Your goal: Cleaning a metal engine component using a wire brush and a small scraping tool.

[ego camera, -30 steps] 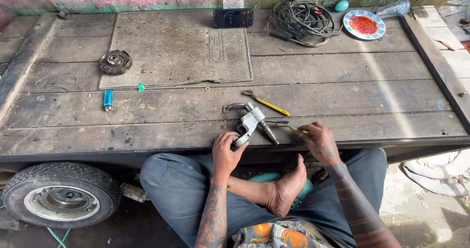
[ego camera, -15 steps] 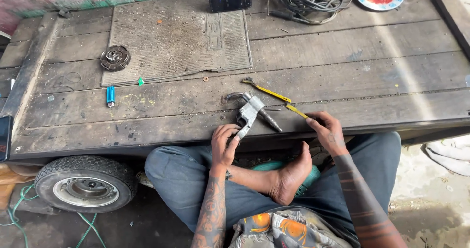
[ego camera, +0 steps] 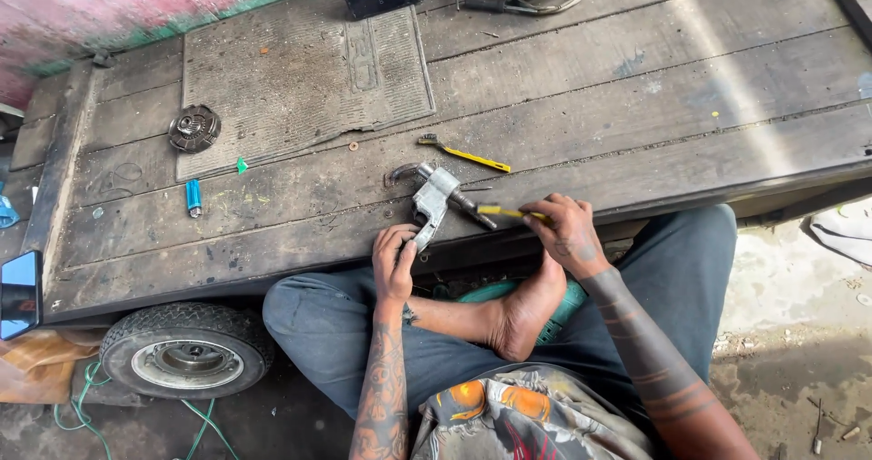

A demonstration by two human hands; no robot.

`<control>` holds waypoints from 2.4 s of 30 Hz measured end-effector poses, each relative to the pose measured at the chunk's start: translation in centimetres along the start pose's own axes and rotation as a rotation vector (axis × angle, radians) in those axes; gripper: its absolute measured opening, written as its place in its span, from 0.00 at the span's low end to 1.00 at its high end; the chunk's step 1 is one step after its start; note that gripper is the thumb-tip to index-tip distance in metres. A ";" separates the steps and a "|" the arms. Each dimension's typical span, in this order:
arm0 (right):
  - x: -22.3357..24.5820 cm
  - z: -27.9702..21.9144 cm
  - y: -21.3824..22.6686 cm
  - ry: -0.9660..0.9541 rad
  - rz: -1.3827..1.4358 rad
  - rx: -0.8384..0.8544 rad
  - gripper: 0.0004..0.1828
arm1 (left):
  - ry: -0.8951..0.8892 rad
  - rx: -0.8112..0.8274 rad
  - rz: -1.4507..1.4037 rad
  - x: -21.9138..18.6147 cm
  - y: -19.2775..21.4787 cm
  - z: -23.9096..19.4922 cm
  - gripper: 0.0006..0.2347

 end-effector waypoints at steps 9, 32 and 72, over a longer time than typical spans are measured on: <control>-0.8 -0.3 2.1 -0.022 -0.067 0.072 0.07 | -0.062 -0.054 0.151 1.0 -0.4 -0.4 0.17; 3.3 0.5 2.0 0.144 -0.335 0.201 0.10 | -0.117 -0.157 0.294 1.5 -1.1 -1.4 0.11; 1.9 1.9 0.7 0.360 -0.331 0.077 0.09 | -0.154 -0.198 0.341 2.4 -1.9 -1.5 0.11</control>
Point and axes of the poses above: each hand's wrist, its own z-axis towards the middle knuckle, its own y-axis out of the back of the hand, x = y × z, the point moved 4 cm from there along z, towards the middle knuckle
